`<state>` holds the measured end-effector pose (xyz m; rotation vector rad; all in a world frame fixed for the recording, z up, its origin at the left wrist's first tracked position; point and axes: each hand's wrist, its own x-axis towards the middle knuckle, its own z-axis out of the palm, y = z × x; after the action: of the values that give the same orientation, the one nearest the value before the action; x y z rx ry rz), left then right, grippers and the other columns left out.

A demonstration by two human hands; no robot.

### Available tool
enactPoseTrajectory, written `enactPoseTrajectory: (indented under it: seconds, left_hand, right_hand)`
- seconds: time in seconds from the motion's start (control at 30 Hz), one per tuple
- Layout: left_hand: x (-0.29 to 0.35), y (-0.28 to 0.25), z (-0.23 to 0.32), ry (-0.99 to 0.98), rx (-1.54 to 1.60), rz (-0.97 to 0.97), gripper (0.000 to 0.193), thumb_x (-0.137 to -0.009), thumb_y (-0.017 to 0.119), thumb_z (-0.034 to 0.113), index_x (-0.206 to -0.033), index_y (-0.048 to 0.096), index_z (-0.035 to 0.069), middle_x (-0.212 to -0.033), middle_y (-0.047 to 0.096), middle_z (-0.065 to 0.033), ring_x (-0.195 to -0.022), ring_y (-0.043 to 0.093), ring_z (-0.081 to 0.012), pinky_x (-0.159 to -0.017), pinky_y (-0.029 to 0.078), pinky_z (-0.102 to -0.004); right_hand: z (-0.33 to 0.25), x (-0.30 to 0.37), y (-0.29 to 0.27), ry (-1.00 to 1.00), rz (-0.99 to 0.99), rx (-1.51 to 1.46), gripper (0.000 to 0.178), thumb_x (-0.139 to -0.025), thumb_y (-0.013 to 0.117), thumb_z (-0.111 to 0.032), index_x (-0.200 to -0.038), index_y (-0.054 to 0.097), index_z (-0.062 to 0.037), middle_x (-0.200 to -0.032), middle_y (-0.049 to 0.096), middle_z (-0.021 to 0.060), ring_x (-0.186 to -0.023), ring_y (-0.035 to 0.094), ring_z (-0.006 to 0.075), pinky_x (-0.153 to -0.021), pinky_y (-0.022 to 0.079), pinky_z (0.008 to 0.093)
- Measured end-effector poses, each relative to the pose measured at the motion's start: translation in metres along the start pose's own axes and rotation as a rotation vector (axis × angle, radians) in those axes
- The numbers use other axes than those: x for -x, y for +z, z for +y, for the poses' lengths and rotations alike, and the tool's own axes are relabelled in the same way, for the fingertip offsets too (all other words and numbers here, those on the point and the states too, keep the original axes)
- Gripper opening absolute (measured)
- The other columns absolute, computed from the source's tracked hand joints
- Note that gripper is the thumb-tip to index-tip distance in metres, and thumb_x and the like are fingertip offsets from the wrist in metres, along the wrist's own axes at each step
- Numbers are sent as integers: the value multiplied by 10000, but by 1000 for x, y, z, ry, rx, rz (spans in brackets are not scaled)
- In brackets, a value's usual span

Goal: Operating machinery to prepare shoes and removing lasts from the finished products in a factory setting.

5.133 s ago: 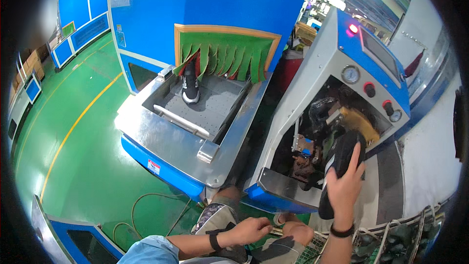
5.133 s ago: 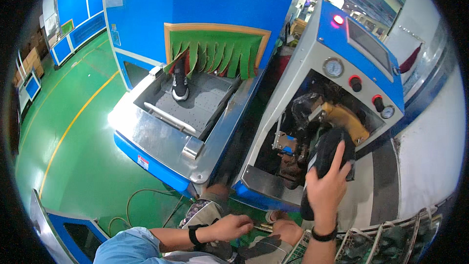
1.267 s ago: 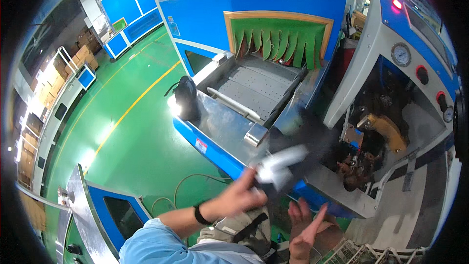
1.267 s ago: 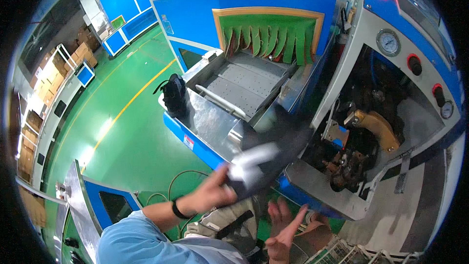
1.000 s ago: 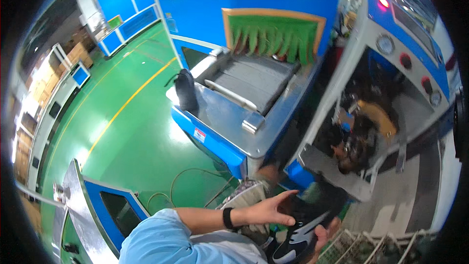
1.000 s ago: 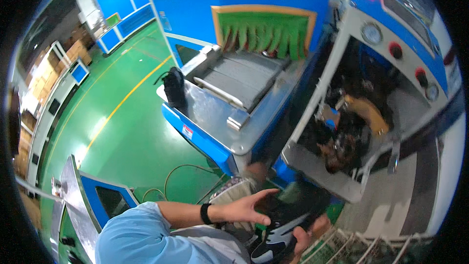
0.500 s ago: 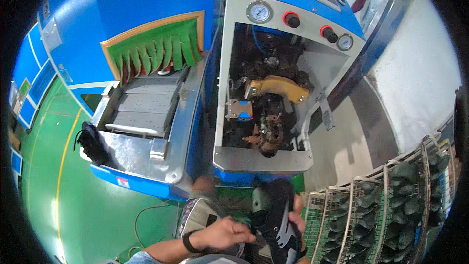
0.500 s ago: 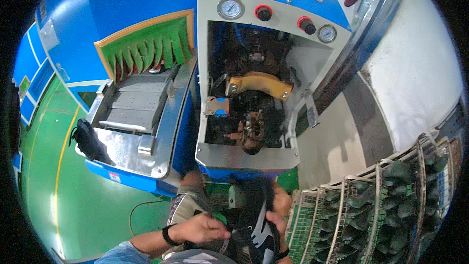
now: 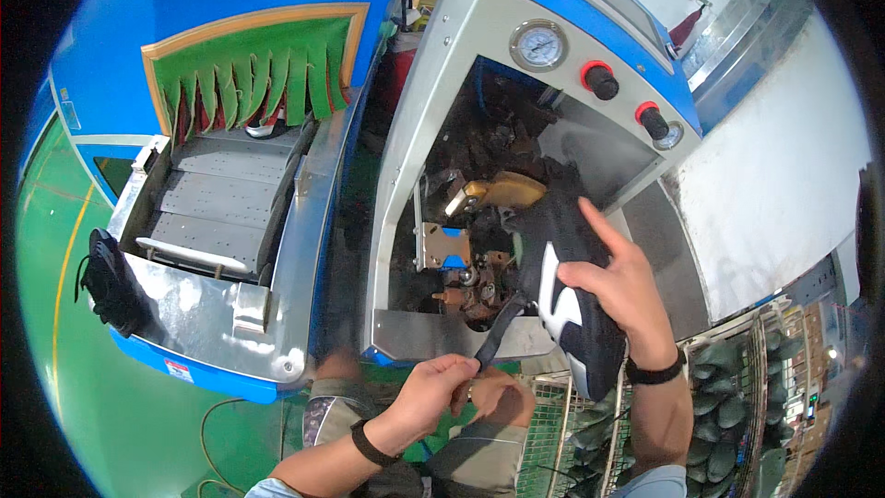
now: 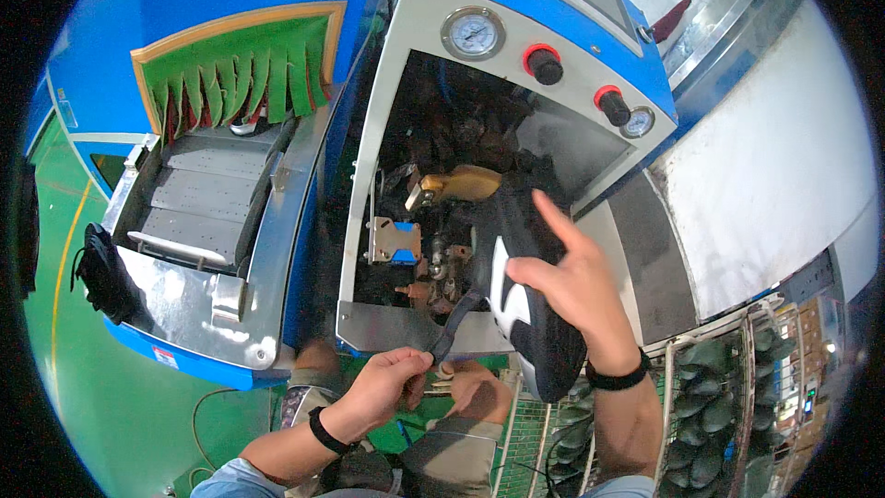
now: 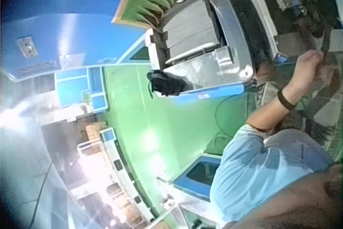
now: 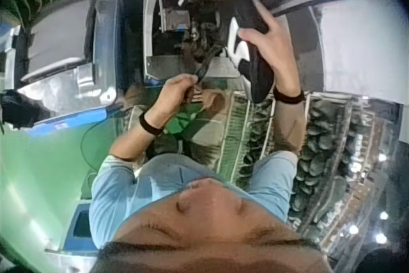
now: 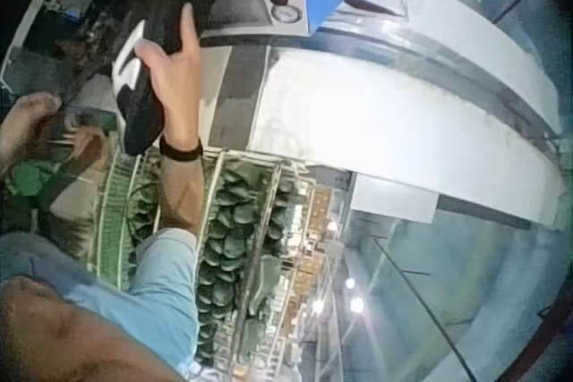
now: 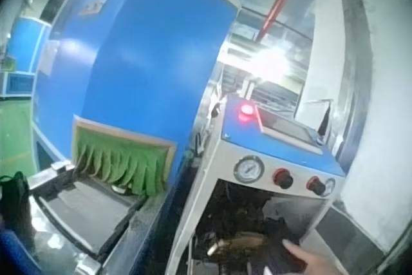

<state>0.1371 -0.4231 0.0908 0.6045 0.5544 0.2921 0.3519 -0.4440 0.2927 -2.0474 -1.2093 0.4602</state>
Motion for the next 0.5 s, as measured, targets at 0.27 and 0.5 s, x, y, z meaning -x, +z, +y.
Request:
enactPoseTrajectory:
  seconds: [0.27,0.5]
  left_hand:
    - [-26,-6,-12,-58,195,-6,250,-1039,613,269,-909,663,61,-651,550,2,-552,522,-119,-505,403,-282]
    - [-26,-22,2,67,29,147,263,-1043,611,335,-923,674,110,-688,545,39,-585,478,-81,-530,380,-264]
  right_hand:
    - [5,-37,24,-23,-111,385,886,-749,768,-262,-1538,427,-49,-1178,651,345,-1048,672,376,-933,501,408]
    - [40,-42,52,-180,76,223,810,-799,748,-184,-1539,447,-48,-1426,590,235,-1255,604,274,-1063,445,353]
